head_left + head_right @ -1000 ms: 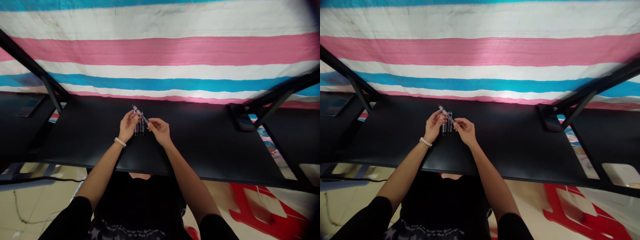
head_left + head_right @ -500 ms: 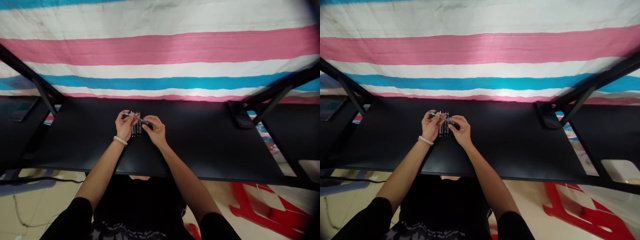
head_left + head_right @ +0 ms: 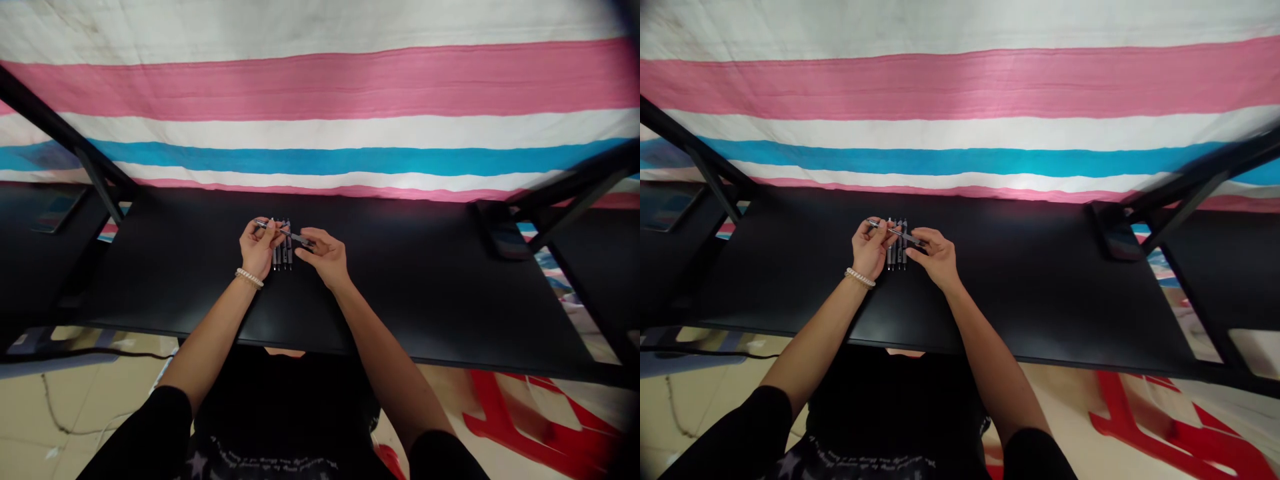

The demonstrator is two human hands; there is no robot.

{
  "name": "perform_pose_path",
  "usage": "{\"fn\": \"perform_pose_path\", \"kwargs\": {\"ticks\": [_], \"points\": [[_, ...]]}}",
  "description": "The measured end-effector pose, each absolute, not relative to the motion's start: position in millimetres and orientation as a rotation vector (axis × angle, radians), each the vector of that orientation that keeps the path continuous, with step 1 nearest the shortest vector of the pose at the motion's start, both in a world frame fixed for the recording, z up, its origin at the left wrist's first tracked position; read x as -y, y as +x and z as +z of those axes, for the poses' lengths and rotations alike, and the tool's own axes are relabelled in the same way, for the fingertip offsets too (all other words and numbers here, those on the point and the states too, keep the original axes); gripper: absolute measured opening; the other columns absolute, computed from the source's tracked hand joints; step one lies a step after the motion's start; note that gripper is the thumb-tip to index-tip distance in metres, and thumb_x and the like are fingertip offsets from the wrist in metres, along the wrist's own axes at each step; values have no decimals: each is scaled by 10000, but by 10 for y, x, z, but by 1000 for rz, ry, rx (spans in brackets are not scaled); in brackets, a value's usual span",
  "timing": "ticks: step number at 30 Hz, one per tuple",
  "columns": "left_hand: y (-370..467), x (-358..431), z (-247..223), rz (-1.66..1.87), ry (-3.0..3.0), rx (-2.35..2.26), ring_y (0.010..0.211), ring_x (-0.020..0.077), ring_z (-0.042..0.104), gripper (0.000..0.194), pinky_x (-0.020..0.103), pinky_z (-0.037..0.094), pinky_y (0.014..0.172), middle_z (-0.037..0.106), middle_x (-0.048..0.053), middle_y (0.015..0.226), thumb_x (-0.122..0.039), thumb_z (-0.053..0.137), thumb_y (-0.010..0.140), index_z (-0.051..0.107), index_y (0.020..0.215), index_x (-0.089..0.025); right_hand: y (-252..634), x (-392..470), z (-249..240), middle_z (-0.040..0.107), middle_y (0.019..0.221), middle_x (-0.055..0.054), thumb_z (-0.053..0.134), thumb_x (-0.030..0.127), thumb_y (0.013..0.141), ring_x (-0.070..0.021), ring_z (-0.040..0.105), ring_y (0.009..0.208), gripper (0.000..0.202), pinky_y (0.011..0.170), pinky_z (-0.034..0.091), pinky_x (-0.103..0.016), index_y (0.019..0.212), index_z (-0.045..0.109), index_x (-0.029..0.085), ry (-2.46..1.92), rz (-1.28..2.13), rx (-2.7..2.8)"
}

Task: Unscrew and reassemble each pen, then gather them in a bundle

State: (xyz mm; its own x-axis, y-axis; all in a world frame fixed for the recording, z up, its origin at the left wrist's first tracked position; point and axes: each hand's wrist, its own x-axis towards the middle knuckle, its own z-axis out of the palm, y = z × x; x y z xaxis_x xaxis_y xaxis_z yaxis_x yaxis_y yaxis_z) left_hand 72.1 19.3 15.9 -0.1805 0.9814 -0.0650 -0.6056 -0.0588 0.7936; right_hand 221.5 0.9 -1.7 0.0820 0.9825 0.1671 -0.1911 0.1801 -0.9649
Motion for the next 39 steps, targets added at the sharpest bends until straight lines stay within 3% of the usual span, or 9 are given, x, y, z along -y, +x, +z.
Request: {"fn": "perform_pose_path", "kwargs": {"ticks": [4, 8, 11, 17, 23, 27, 30, 39], "points": [[712, -211, 148, 1580, 608, -854, 790, 197, 772, 421, 349, 637, 786, 754, 21, 826, -357, 925, 670, 603, 887, -195, 2197, 11, -19, 745, 729, -22, 814, 507, 774, -151, 686, 591, 326, 592, 631, -324, 938, 805, 226, -1041, 1181, 1063], [607, -284, 151, 1687, 518, -916, 801, 169, 765, 363, 324, 623, 817, 746, 14, 838, -333, 893, 724, 608, 899, -195, 2212, 47, -7, 760, 817, -14, 851, 356, 759, -148, 710, 649, 170, 640, 636, -326, 888, 814, 252, -1020, 957, 1092], [536, -317, 157, 1730, 458, -966, 807, 158, 764, 352, 302, 616, 817, 740, 6, 847, -330, 884, 736, 601, 898, -198, 2219, 63, 1, 756, 779, -4, 840, 329, 769, -150, 708, 635, 140, 630, 634, -329, 886, 812, 257, -1022, 944, 1107], [686, -215, 154, 1557, 617, -929, 760, 176, 763, 438, 306, 621, 756, 742, 15, 824, -386, 912, 683, 618, 948, -198, 2160, 93, -31, 772, 778, -22, 850, 457, 745, -176, 726, 653, 281, 679, 652, -365, 896, 788, 228, -1095, 983, 1117], [708, -200, 141, 1524, 666, -924, 777, 192, 769, 478, 322, 623, 761, 750, 27, 847, -411, 918, 668, 621, 977, -199, 2137, 112, -1, 733, 684, -33, 665, 655, 857, -151, 700, 549, 466, 529, 608, -278, 854, 718, 193, -1165, 1093, 1144], [661, -233, 129, 1580, 639, -934, 789, 182, 767, 459, 307, 617, 761, 745, 15, 845, -401, 913, 681, 613, 970, -207, 2149, 92, 15, 766, 857, -45, 808, 602, 747, -169, 749, 737, 464, 675, 636, -292, 985, 729, 212, -1070, 1032, 1176], [667, -234, 127, 1585, 640, -934, 785, 183, 766, 443, 310, 618, 761, 744, 18, 839, -395, 904, 697, 611, 969, -202, 2160, 92, 13, 736, 735, -35, 730, 620, 819, -147, 706, 595, 428, 561, 602, -274, 852, 737, 194, -1100, 1072, 1198], [695, -204, 171, 1553, 636, -926, 752, 181, 762, 467, 297, 609, 716, 745, 17, 829, -404, 916, 672, 614, 962, -198, 2176, 127, 61, 711, 675, -17, 739, 662, 782, -121, 651, 499, 476, 426, 516, -222, 851, 727, 190, -1177, 1086, 1182]]}}
